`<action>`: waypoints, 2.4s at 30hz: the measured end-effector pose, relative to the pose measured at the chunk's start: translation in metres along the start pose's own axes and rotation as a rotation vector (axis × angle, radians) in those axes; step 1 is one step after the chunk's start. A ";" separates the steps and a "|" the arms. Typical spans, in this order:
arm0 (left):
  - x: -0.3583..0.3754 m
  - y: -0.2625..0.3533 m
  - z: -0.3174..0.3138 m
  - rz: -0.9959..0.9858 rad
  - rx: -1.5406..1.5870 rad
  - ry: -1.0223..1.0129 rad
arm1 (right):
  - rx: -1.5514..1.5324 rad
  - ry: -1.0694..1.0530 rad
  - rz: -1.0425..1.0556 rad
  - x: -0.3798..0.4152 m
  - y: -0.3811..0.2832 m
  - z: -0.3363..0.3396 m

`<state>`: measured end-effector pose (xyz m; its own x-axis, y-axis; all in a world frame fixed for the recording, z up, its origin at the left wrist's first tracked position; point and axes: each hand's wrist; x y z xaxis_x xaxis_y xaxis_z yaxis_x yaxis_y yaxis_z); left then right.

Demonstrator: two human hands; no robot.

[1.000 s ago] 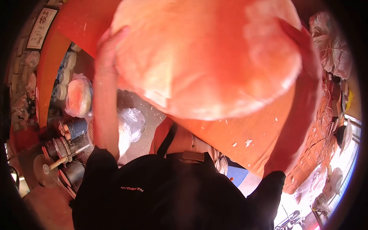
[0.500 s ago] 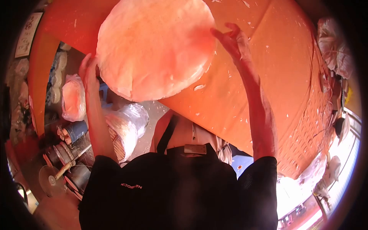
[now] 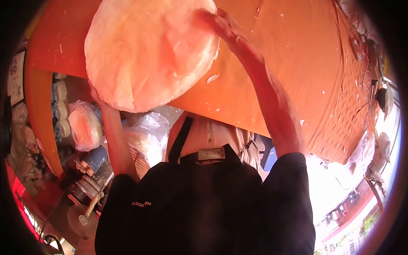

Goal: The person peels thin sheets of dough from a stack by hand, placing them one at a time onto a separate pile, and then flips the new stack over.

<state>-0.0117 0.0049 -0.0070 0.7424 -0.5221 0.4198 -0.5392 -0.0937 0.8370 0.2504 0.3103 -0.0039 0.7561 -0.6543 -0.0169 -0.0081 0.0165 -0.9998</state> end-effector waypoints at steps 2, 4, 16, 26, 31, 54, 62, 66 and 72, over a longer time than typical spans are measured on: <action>-0.002 -0.003 -0.003 -0.040 -0.019 -0.002 | -0.032 0.013 0.037 -0.003 0.012 0.000; 0.003 -0.007 -0.012 -0.040 -0.003 -0.001 | -0.094 0.005 0.040 0.000 0.012 0.007; -0.006 -0.014 0.010 0.071 0.113 -0.071 | -0.083 0.103 -0.083 -0.002 -0.016 -0.015; 0.006 0.012 -0.004 0.120 0.333 -0.075 | 0.141 0.091 -0.173 -0.002 -0.019 0.004; -0.001 0.020 0.002 0.058 -0.012 -0.024 | 1.011 0.043 0.186 -0.092 -0.082 -0.021; -0.004 0.021 0.005 0.303 -0.381 0.088 | 1.091 -0.445 0.338 -0.246 -0.026 -0.195; -0.001 0.024 0.010 0.269 -0.342 0.077 | 1.159 -0.564 0.382 -0.275 -0.051 -0.194; -0.003 0.027 0.013 0.233 -0.415 0.067 | 1.078 -0.708 0.018 -0.282 -0.055 -0.214; -0.002 0.028 0.016 0.189 -0.391 0.037 | 1.171 -0.649 0.252 -0.267 -0.056 -0.219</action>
<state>-0.0341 -0.0103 0.0097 0.6624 -0.4682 0.5849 -0.4809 0.3329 0.8111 -0.0947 0.3184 0.0554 0.9881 -0.0736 0.1351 0.1195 0.9203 -0.3725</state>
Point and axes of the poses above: each hand's wrist, its own x-axis away from the middle knuckle, its own z-axis out of the back of the hand, y = z × x, and after that the axes turned 11 degrees about z, right-handed
